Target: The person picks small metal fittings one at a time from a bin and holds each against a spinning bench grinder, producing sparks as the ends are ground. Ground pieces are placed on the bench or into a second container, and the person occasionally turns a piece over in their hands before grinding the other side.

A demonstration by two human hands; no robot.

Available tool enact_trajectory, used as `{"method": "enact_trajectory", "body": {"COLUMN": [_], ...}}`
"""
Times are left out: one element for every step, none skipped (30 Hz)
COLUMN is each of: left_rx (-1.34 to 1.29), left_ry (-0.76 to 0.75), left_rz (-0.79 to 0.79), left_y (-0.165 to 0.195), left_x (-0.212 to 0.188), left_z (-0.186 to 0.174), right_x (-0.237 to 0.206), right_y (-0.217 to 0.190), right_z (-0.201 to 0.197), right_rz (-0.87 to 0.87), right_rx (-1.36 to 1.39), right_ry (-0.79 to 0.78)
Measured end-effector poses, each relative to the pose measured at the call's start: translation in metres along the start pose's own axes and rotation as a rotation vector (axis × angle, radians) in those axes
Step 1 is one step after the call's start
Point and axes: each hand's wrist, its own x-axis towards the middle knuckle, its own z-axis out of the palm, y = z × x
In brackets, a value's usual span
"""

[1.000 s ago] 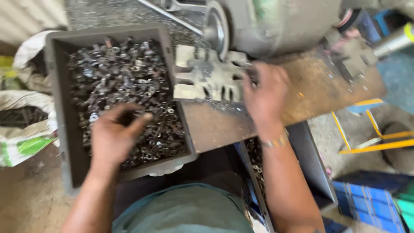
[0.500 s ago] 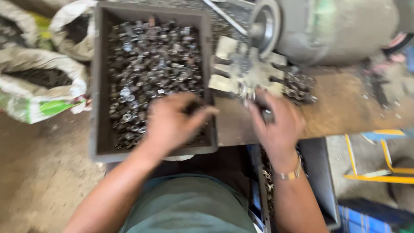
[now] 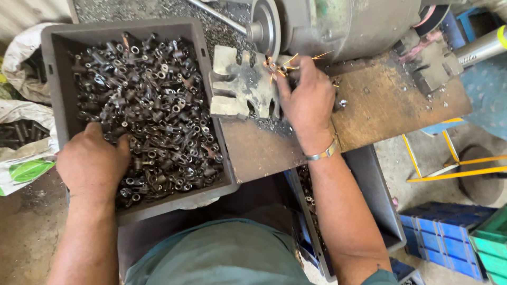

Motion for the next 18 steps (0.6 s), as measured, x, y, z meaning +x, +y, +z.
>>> {"method": "enact_trajectory", "body": {"left_rx": [-0.021,-0.042,-0.062,-0.097,-0.132,-0.165,-0.184,-0.203,-0.219,-0.233,-0.250,-0.262,-0.241,-0.217,-0.193,-0.188,-0.179,-0.176], "left_ry": [-0.001,0.002,0.007,0.040,0.072,0.104,0.106,0.107,0.106,0.109,0.112,0.116,0.112,0.101,0.083,0.087,0.103,0.137], "left_rz": [0.006,0.010,0.012,0.035,0.057,0.080,0.086,0.092,0.099,0.106,0.111,0.117,0.112,0.111,0.118,0.125,0.131,0.130], "left_y": [-0.001,-0.001,-0.002,-0.003,-0.004,-0.005,-0.006,-0.007,-0.009,-0.009,-0.007,-0.008,-0.008,-0.007,-0.005,-0.002,-0.001,0.001], "left_x": [0.000,-0.001,-0.002,-0.002,-0.003,-0.004,-0.004,-0.004,-0.004,-0.003,-0.004,-0.004,-0.005,-0.006,-0.008,-0.012,-0.016,-0.018], "left_z": [0.000,0.000,-0.001,0.000,0.001,0.001,0.003,0.004,0.005,0.006,0.006,0.007,0.007,0.006,0.003,0.000,-0.006,-0.013], "right_x": [0.000,0.001,0.002,0.003,0.005,0.006,0.008,0.011,0.012,0.014,0.015,0.016,0.017,0.016,0.015,0.011,0.006,0.007], "right_y": [0.003,0.007,0.011,0.014,0.016,0.017,0.017,0.016,0.015,0.013,0.012,0.009,0.007,0.006,0.005,0.006,0.007,0.009], "right_z": [-0.001,-0.001,-0.001,0.000,0.000,0.001,0.003,0.003,0.005,0.006,0.007,0.010,0.011,0.011,0.010,0.004,-0.003,-0.008], "right_rz": [-0.016,-0.035,-0.055,-0.052,-0.050,-0.047,-0.057,-0.066,-0.072,-0.047,-0.024,0.000,-0.044,-0.081,-0.109,-0.118,-0.133,-0.164], "right_rx": [0.003,0.006,0.011,0.037,0.063,0.091,0.085,0.078,0.075,0.069,0.061,0.059,0.090,0.122,0.150,0.203,0.263,0.323], "right_ry": [0.006,0.015,0.026,0.015,0.004,-0.008,-0.009,-0.010,-0.013,-0.018,-0.024,-0.029,-0.019,-0.012,-0.008,-0.069,-0.117,-0.156]}}
